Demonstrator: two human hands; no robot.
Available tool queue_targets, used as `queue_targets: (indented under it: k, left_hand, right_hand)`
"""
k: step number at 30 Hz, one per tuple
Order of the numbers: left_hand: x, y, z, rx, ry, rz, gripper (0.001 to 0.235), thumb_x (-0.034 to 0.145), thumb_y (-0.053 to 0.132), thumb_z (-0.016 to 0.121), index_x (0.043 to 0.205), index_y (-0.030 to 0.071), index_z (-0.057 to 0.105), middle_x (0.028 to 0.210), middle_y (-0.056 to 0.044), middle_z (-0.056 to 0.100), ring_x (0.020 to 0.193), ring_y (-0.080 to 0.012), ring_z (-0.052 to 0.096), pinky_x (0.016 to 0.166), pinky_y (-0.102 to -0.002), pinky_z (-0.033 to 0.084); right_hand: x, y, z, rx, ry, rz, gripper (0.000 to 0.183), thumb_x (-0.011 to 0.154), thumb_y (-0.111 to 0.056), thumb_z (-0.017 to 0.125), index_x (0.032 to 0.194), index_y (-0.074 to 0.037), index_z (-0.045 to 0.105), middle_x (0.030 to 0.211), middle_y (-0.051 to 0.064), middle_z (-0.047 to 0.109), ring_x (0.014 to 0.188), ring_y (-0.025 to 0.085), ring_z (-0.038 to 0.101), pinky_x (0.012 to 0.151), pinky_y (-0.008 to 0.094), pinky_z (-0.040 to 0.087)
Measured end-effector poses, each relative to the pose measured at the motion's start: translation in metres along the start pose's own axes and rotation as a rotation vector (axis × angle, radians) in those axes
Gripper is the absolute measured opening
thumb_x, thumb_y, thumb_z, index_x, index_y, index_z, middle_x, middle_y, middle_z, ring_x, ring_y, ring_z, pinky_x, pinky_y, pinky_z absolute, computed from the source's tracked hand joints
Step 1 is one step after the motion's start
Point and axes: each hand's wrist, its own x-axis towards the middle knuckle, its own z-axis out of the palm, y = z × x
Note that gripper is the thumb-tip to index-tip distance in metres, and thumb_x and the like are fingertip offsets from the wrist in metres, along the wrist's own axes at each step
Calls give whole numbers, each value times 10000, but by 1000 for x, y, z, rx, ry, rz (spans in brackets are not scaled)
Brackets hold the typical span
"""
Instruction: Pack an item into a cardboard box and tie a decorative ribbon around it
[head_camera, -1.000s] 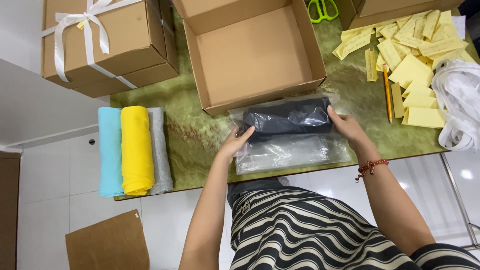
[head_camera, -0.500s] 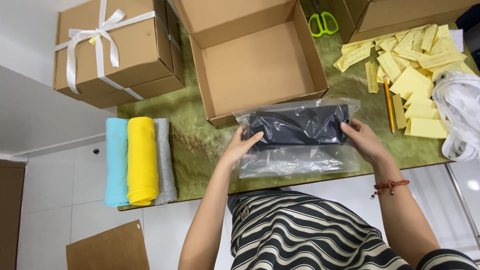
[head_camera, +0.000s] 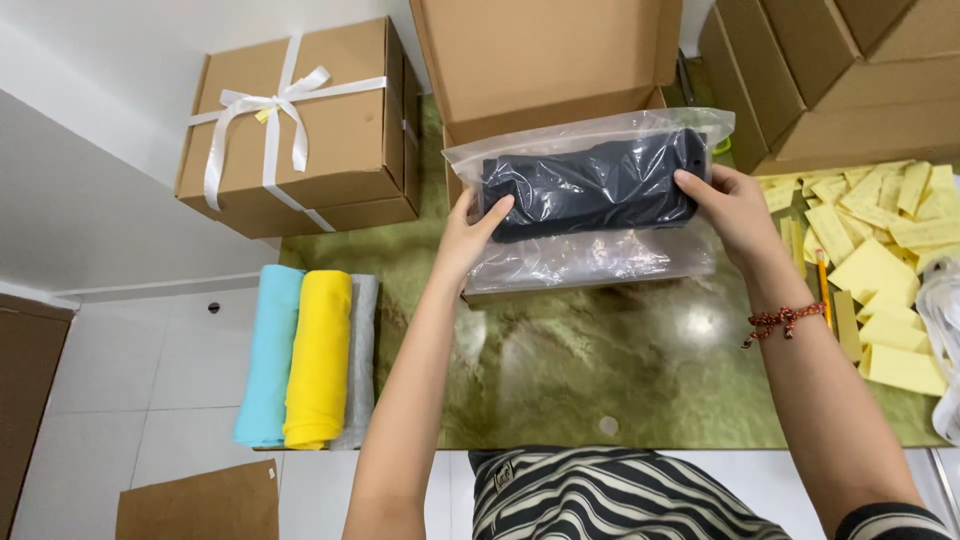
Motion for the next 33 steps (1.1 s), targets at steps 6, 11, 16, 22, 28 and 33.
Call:
queue_targets:
  k: [6, 11, 16, 22, 28, 33]
  left_hand:
    - [74, -32, 1, 108, 33, -196, 1028, 865, 684, 809, 1595, 52, 459, 1570, -245, 543, 1456, -373, 537, 1216, -503, 439]
    - [116, -109, 24, 197, 5, -287, 1005, 832, 676, 826, 1589, 106, 490, 1551, -222, 573, 1453, -379, 534, 1213, -496, 444]
    - [123, -121, 29, 201, -6, -359, 998, 829, 627, 825, 1628, 171, 440, 1590, -193, 546, 1490, -365, 499, 1244, -485, 422]
    - [127, -137, 35, 107, 20, -310, 890, 783, 562, 749, 1553, 196, 495, 1460, -20, 681, 1343, -207, 644, 1088, -330, 487]
    - [121, -140, 36, 295, -50, -301, 1080, 878, 688, 579, 1691, 85, 201, 1696, -140, 396, 1545, -332, 407, 1195, -451, 396]
    - [79, -112, 16, 667, 151, 243, 526, 1026, 300, 654, 1495, 71, 587, 1664, -155, 400, 1570, -386, 289, 1270, -566, 280]
  right_hand:
    - [91, 58, 50, -164, -27, 85, 401, 995, -491, 871, 1099, -110, 805, 894, 78, 717, 862, 172, 647, 752, 356, 541]
    - [145, 154, 61, -242, -53, 182, 428, 964, -517, 869, 1097, -114, 815, 887, 93, 729, 865, 189, 681, 735, 361, 559]
    - [148, 151, 61, -246, -69, 319, 514, 952, -417, 867, 1240, -3, 768, 1009, 204, 743, 975, 280, 712, 797, 455, 588]
    - [185, 54, 32, -371, 81, -88, 286, 1091, -141, 644, 1350, -36, 708, 1306, 140, 719, 851, 157, 657, 701, 289, 576]
    - [256, -9, 36, -530, 35, -226, 348, 1151, -315, 665, 1449, -152, 739, 1762, 155, 114, 1635, 373, 173, 1313, 595, 183]
    - [308, 10, 32, -412, -2, -215, 625, 1113, -309, 676, 1565, 70, 469, 1662, 128, 394, 1487, 228, 429, 1161, 349, 369]
